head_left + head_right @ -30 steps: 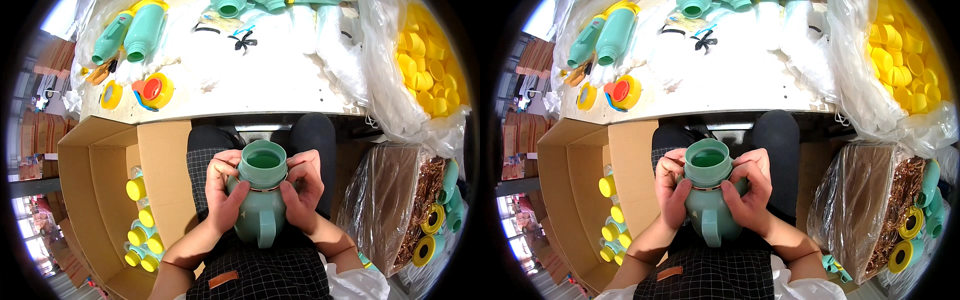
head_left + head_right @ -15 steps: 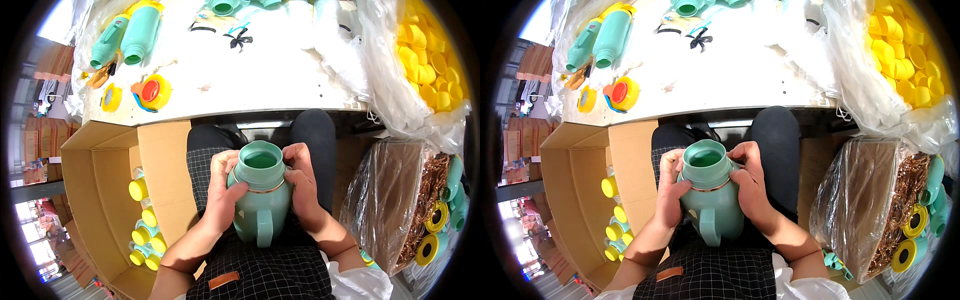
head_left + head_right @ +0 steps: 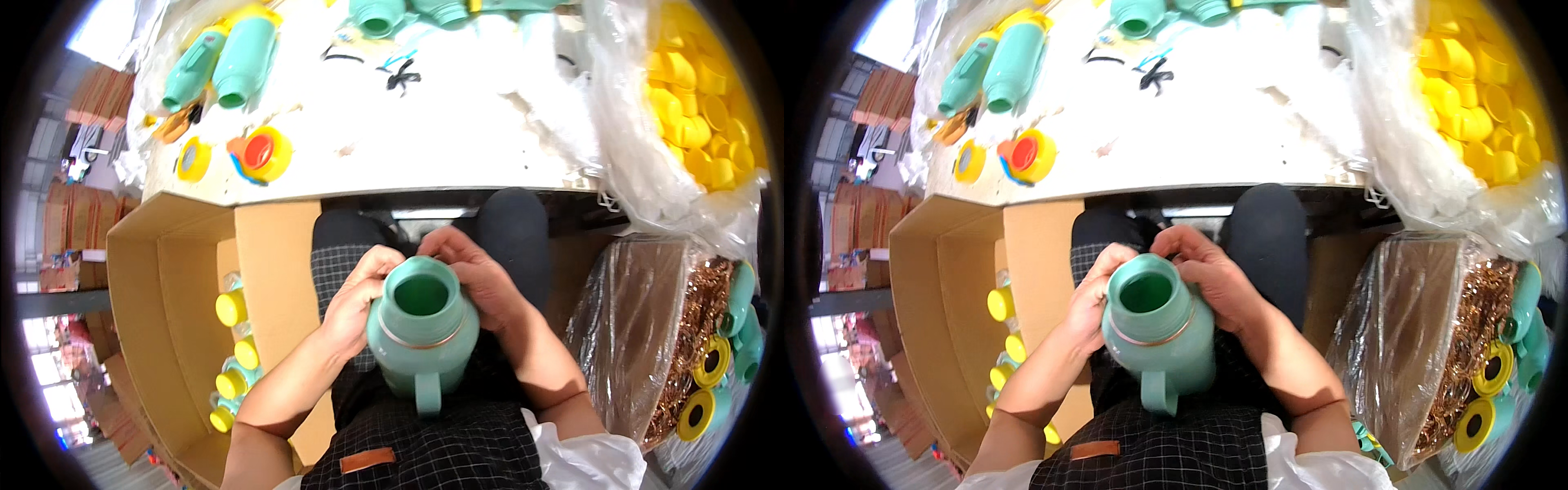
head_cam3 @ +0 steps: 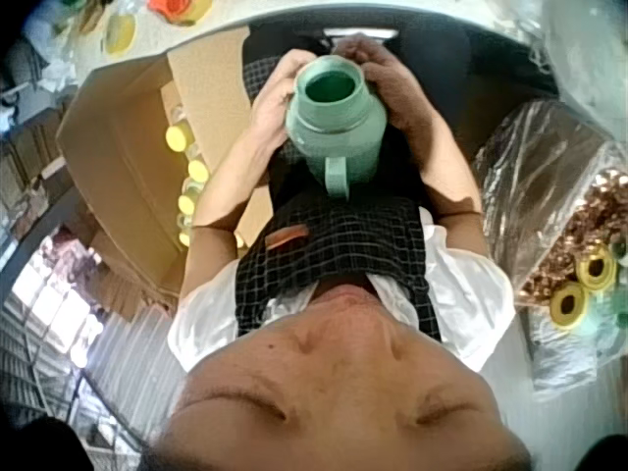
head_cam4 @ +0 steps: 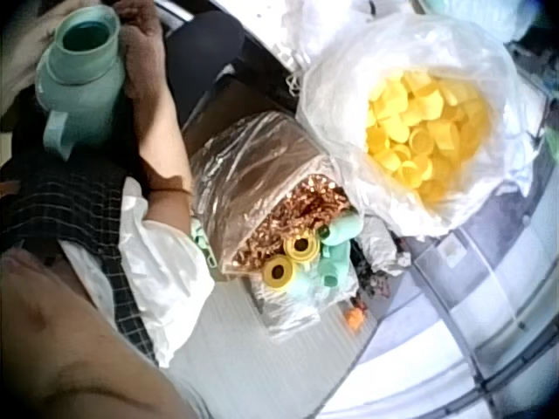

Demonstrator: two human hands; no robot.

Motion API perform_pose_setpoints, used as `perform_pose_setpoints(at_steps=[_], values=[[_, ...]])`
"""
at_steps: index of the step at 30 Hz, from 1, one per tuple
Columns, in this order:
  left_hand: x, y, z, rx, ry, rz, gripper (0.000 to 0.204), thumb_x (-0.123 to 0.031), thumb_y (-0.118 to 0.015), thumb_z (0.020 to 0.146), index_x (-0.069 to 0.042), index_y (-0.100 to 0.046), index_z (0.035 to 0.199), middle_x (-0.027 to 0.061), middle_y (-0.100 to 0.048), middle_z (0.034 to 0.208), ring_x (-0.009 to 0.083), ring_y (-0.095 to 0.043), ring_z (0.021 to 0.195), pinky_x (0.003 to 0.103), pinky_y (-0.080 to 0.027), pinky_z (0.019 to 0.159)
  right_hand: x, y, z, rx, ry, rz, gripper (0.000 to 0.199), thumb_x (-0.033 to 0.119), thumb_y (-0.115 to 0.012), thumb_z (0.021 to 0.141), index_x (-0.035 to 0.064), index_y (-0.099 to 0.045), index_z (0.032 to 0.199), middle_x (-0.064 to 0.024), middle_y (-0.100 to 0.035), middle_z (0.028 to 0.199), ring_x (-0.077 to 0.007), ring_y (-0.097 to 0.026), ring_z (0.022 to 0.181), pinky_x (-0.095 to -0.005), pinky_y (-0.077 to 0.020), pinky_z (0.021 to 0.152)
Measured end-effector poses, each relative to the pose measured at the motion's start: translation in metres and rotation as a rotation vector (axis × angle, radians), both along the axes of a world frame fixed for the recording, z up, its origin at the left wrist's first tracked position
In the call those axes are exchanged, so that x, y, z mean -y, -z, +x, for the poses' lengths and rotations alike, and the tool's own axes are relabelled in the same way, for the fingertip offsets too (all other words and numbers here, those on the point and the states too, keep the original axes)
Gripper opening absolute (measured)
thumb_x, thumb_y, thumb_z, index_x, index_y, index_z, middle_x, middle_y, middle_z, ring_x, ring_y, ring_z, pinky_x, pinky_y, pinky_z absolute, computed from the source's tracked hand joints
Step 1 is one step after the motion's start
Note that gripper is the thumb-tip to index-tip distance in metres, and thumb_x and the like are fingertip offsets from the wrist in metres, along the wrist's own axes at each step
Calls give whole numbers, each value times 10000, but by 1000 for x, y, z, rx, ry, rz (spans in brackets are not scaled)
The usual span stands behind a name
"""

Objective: The person assembles teal plastic pitchers by hand at a workbench. They pick up a pitcher body, insert a copper-colored metal ring into the neck, and then screw on a yellow lid. The completed units are placed into a cardboard box. The process is repeated for multiple pitchers.

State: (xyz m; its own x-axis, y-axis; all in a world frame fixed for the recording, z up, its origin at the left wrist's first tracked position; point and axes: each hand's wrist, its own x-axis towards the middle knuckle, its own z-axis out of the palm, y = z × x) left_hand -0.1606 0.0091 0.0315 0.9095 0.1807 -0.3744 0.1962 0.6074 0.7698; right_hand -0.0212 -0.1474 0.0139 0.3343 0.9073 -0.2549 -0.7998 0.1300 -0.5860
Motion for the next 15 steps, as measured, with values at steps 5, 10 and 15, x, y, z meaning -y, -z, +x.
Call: perform_pose_setpoints(at_steps=[5, 10, 15], values=[[-2, 1, 9, -48, 14, -72, 110, -81, -566, 960, -69, -571, 1070, 61, -642, 1019, 125, -624, 896, 274, -525, 805, 0, 7, -9, 76, 86, -8, 146, 90, -599, 967, 76, -613, 1111, 15, -630, 1005, -59, -591, 899, -216, -471, 811], [15, -2, 38, 58, -85, 9, 124, -168, -568, 1006, -70, -551, 1080, 72, -651, 1033, 150, -641, 923, 305, -547, 835, 21, -41, 12, 707, 151, -5, 486, 264, -753, 894, 42, -568, 1285, -41, -620, 1171, -121, -576, 1088, -293, -466, 956], [44, 36, -33, -173, -344, 781, 240, -224, -491, 1051, -50, -537, 1211, 73, -536, 1163, 173, -501, 1095, 322, -383, 1028, 87, -80, 12, 850, 424, -89, 762, 141, -950, 621, 30, -547, 1257, -99, -631, 1180, -185, -622, 1098, -348, -489, 971]])
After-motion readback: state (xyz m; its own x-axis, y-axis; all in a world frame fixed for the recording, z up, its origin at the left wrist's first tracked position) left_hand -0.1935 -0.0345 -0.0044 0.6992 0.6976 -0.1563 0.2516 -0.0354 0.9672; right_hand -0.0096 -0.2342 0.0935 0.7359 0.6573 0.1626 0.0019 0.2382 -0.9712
